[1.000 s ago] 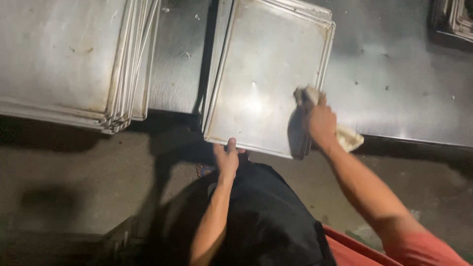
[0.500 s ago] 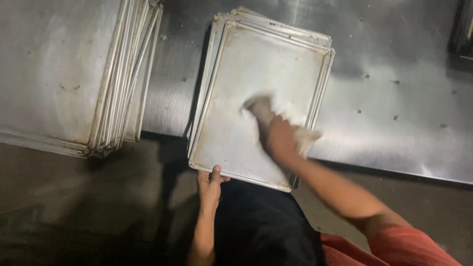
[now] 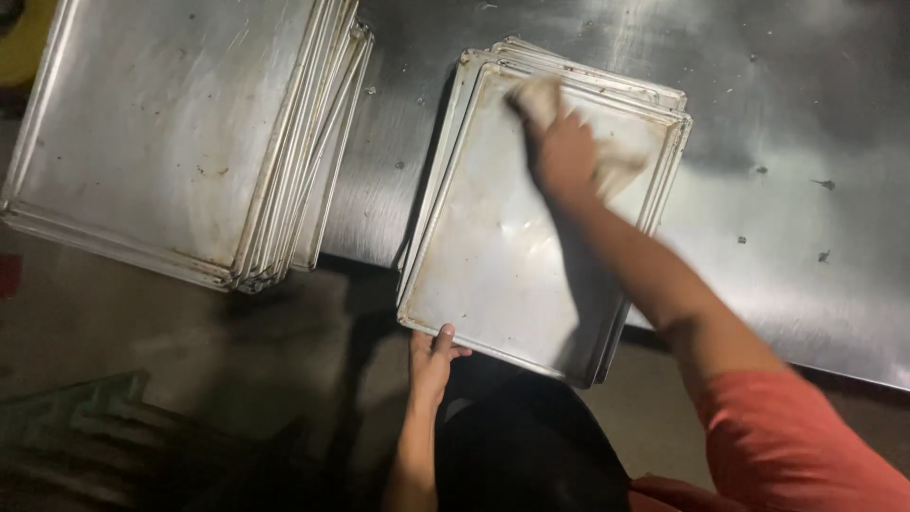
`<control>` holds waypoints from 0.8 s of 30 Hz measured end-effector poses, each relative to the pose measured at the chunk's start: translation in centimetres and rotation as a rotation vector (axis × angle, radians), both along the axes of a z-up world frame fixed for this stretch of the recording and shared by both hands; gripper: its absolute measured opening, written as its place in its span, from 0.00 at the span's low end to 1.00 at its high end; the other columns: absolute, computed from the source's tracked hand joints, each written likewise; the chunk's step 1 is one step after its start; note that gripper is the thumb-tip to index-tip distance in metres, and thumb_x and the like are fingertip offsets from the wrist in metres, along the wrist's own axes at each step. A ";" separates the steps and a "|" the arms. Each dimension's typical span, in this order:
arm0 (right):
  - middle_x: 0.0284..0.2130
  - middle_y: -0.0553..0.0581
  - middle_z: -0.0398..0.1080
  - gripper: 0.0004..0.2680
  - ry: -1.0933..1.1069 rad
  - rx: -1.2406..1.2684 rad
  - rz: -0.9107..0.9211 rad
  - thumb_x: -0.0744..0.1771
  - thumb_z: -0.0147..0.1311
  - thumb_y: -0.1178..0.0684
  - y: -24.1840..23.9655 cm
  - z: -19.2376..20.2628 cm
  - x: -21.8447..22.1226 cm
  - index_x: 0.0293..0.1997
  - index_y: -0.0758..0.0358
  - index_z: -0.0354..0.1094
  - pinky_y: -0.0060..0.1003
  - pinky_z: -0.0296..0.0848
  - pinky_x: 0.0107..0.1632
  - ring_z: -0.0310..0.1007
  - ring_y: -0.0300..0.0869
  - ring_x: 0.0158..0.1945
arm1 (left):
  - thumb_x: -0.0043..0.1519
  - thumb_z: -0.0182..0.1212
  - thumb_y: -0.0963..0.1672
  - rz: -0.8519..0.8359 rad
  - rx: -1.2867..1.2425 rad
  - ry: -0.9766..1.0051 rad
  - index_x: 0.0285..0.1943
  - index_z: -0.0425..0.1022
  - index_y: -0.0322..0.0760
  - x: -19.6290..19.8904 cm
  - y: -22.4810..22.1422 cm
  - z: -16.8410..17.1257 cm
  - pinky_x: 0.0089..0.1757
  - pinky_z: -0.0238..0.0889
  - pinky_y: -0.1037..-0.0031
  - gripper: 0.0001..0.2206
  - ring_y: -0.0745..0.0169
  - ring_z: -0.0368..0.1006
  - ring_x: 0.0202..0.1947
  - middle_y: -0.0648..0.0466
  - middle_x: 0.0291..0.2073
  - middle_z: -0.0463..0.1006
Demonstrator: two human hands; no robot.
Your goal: Wiping and stacking metal baking trays in a bakery.
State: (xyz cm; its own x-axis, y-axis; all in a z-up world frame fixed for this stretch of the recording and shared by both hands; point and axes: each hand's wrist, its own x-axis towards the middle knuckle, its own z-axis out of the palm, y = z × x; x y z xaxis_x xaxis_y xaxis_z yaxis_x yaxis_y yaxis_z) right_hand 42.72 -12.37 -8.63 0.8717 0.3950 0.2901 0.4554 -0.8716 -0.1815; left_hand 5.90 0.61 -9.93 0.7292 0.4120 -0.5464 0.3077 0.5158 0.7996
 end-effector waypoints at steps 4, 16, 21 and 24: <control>0.44 0.70 0.70 0.11 0.268 -0.045 0.363 0.67 0.52 0.50 1.1 2.9 -18.7 0.51 0.62 0.72 0.55 0.69 0.48 0.71 0.61 0.47 | 0.64 0.52 0.39 -0.035 -0.169 -0.084 0.71 0.58 0.34 -0.8 1.4 1.6 0.43 0.74 0.61 0.24 0.54 0.74 0.49 0.46 0.58 0.73; 0.43 0.64 0.68 0.10 0.486 -0.083 -0.187 0.66 0.58 0.52 -23.2 11.8 -35.7 0.53 0.53 0.77 0.49 0.71 0.47 0.70 0.57 0.44 | 0.62 0.56 0.38 0.106 -0.027 -0.216 0.62 0.66 0.30 -6.4 6.1 4.7 0.59 0.64 0.47 0.18 0.41 0.68 0.59 0.42 0.57 0.70; 0.48 0.63 0.71 0.12 0.362 0.335 -0.540 0.73 0.53 0.49 -28.6 9.2 -35.9 0.63 0.61 0.73 0.41 0.71 0.49 0.72 0.47 0.47 | 0.61 0.68 0.43 -0.473 1.039 -0.494 0.70 0.62 0.35 -2.6 1.6 7.3 0.66 0.56 0.47 0.28 0.38 0.59 0.69 0.42 0.65 0.65; 0.54 0.61 0.73 0.13 0.271 0.700 -0.604 0.76 0.52 0.49 -26.4 11.5 -35.4 0.66 0.67 0.71 0.36 0.70 0.55 0.71 0.41 0.53 | 0.51 0.67 0.43 -1.041 1.605 -0.573 0.77 0.55 0.40 0.8 -1.0 6.1 0.66 0.42 0.35 0.40 0.33 0.44 0.75 0.36 0.74 0.52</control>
State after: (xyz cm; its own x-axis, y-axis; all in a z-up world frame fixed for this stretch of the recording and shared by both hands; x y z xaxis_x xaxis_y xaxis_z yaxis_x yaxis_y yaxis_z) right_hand 7.33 -38.72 2.90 0.9432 -0.3285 0.0484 -0.1685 -0.5991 -0.7828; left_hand 6.74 -0.40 -3.80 0.8919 -0.4218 0.1631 -0.4518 -0.8158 0.3610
